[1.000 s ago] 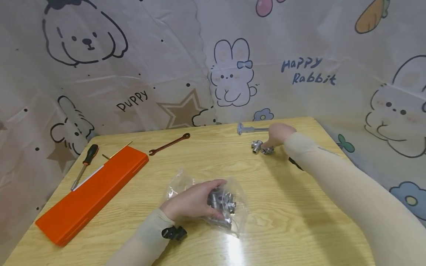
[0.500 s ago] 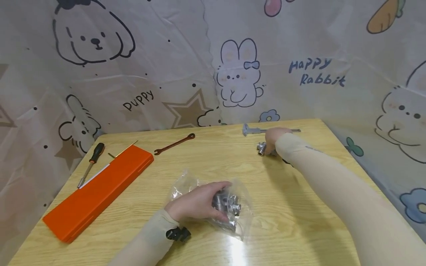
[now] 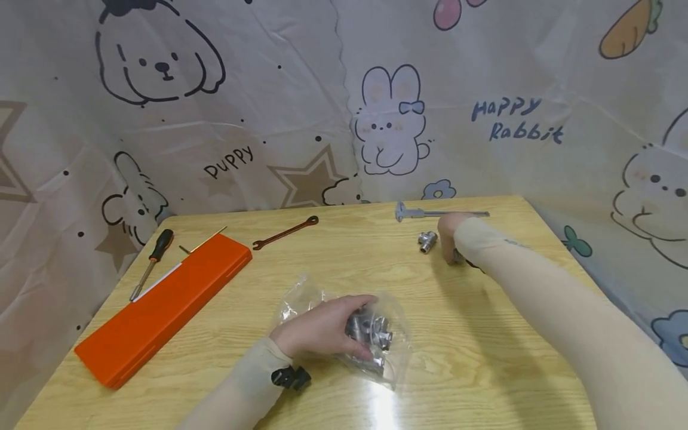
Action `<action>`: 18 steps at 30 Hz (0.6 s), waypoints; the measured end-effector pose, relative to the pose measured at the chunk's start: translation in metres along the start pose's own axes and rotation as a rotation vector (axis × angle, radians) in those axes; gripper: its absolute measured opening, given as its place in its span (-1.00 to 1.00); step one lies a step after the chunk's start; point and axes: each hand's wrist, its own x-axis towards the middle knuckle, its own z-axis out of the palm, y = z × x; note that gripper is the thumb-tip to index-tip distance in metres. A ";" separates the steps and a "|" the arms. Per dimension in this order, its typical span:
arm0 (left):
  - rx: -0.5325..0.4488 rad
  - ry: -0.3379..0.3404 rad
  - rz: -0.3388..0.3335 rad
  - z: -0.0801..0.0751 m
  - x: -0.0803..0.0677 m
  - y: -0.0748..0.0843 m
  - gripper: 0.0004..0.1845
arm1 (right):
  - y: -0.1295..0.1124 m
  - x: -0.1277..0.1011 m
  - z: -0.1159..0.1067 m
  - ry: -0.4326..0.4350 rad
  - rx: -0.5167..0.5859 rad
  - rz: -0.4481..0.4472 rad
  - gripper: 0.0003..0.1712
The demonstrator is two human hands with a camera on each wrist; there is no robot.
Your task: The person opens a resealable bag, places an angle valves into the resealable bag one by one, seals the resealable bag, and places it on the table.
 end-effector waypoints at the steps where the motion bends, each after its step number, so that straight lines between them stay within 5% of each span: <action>1: -0.002 -0.001 -0.001 0.000 0.000 0.000 0.13 | 0.001 -0.004 -0.001 -0.013 0.003 -0.017 -0.89; 8: 0.006 -0.009 -0.010 0.001 0.000 0.003 0.12 | 0.001 -0.038 0.000 0.166 0.064 -0.120 -0.60; 12: 0.011 -0.004 -0.002 0.001 0.001 0.003 0.11 | -0.004 -0.066 0.009 0.334 0.214 -0.185 -0.40; 18: 0.013 -0.005 0.000 0.001 0.001 0.003 0.11 | -0.014 -0.112 0.044 0.485 0.494 -0.302 -0.37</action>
